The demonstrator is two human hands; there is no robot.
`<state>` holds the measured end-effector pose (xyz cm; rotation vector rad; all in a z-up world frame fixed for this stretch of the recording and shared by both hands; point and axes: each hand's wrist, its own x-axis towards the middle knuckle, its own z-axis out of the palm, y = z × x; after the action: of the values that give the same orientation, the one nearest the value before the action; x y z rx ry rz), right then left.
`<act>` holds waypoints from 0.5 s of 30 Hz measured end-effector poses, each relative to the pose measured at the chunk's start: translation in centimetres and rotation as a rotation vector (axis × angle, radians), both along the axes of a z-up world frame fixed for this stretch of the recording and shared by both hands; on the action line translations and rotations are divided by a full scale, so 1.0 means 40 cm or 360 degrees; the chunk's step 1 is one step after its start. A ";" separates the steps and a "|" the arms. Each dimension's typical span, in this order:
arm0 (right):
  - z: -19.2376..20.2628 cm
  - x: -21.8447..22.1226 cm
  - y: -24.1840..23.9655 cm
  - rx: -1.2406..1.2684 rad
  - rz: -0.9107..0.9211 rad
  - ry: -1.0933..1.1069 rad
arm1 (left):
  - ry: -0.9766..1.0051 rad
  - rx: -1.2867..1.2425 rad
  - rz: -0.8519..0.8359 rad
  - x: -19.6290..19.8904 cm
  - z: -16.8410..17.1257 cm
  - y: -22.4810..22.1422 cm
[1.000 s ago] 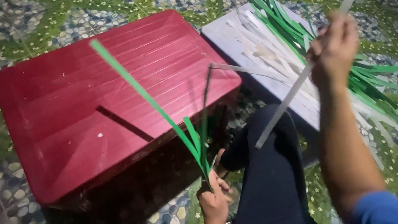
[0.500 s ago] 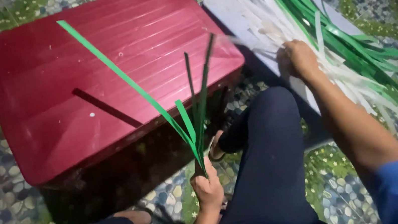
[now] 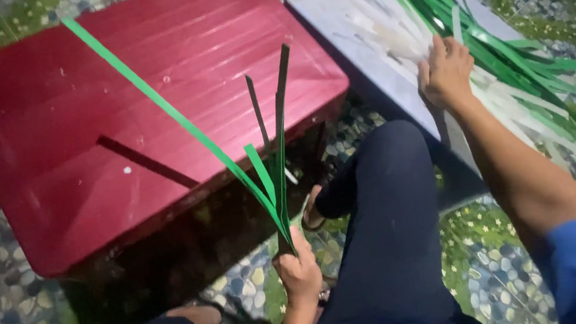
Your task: Arranging and weaving green and white plastic strips on a small red stool.
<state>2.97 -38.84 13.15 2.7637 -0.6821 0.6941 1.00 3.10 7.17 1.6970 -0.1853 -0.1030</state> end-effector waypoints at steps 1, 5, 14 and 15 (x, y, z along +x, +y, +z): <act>-0.004 -0.003 -0.003 -0.0005 0.0007 -0.0047 | -0.0029 0.0021 0.0000 -0.002 -0.011 -0.001; 0.029 0.004 0.029 -0.0171 0.0065 -0.0193 | 0.0135 0.0038 0.0013 -0.003 0.004 -0.004; 0.255 -0.039 0.648 0.1838 0.1130 0.0511 | -0.0029 0.0302 -0.0146 -0.013 -0.129 -0.039; 0.217 -0.055 0.691 0.1834 0.1125 0.0495 | -0.0041 0.0302 -0.0157 -0.019 -0.149 -0.039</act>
<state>0.77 -11.21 21.82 4.0935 0.0812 -0.1927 0.23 1.53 1.23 1.8787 -0.2861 -0.1768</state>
